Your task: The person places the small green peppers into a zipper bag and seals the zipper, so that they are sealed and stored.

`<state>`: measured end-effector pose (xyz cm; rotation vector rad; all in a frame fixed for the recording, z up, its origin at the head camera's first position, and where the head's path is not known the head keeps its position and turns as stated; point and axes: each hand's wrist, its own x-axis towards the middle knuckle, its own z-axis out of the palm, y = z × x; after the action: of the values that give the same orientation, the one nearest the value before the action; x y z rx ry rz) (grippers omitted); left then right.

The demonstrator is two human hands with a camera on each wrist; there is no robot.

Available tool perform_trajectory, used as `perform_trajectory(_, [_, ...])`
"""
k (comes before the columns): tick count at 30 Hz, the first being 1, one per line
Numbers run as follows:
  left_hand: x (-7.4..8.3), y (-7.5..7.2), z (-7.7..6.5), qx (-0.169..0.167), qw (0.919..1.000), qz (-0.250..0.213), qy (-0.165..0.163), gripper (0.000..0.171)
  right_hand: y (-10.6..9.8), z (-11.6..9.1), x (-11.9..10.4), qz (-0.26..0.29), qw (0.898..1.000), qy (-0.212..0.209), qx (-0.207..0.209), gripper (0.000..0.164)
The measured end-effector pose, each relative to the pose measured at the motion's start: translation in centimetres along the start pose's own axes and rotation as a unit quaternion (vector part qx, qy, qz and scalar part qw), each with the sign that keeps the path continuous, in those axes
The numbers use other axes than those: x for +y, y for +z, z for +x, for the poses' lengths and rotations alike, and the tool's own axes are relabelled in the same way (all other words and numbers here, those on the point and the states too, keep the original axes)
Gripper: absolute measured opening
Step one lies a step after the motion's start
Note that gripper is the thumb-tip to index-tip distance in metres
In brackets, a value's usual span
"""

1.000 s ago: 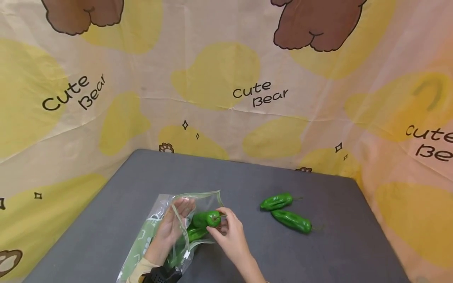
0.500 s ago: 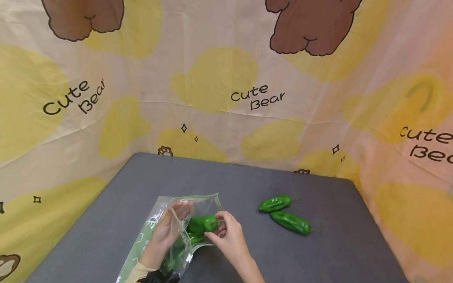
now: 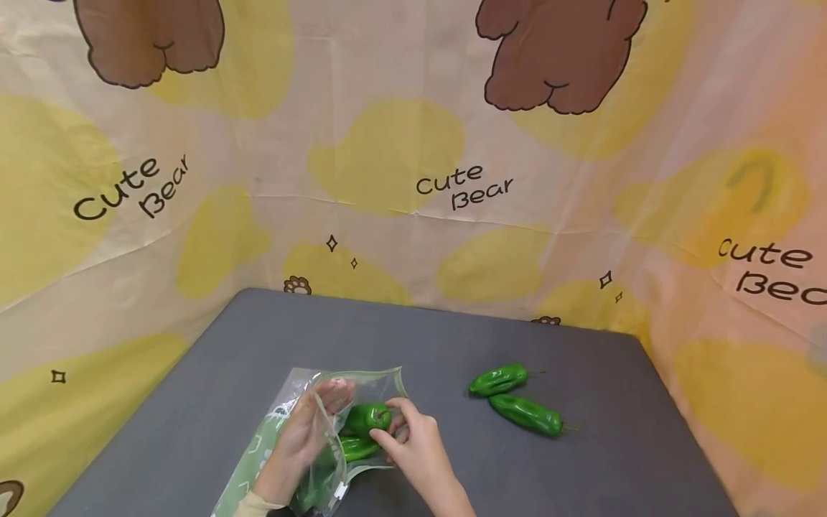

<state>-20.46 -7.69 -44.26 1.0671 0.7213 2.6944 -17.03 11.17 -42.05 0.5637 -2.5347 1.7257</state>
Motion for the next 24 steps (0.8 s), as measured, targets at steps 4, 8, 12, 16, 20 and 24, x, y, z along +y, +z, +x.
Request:
perform_trajectory(4, [0.08, -0.11, -0.18, -0.001, 0.9999, -0.011, 0.003, 0.032, 0.09, 0.01, 0.13, -0.015, 1.000, -0.016, -0.004, 0.031])
perform_trajectory(8, [0.16, 0.03, -0.17, 0.000, 0.9999, -0.011, 0.003, 0.032, 0.12, 0.05, 0.20, -0.017, 0.999, -0.025, -0.014, 0.027])
perform_trajectory(12, [0.13, 0.05, -0.16, 0.006, 1.0000, -0.005, 0.001, 0.032, 0.21, 0.07, 0.26, -0.012, 0.999, -0.032, -0.020, 0.023])
perform_trajectory(16, [-0.03, -0.12, -0.25, 0.012, 0.9999, -0.003, -0.003, 0.032, 0.31, 0.12, 0.36, -0.022, 0.998, -0.055, -0.001, 0.013])
perform_trajectory(20, [-0.18, -0.29, -0.30, 0.018, 0.9998, 0.001, -0.004, 0.031, 0.30, 0.24, 0.54, -0.026, 0.996, -0.087, 0.010, 0.012])
perform_trajectory(24, [-0.26, -0.34, -0.25, 0.017, 0.9998, 0.013, -0.004, 0.031, 0.28, 0.36, 0.74, -0.015, 0.995, -0.098, -0.014, 0.008])
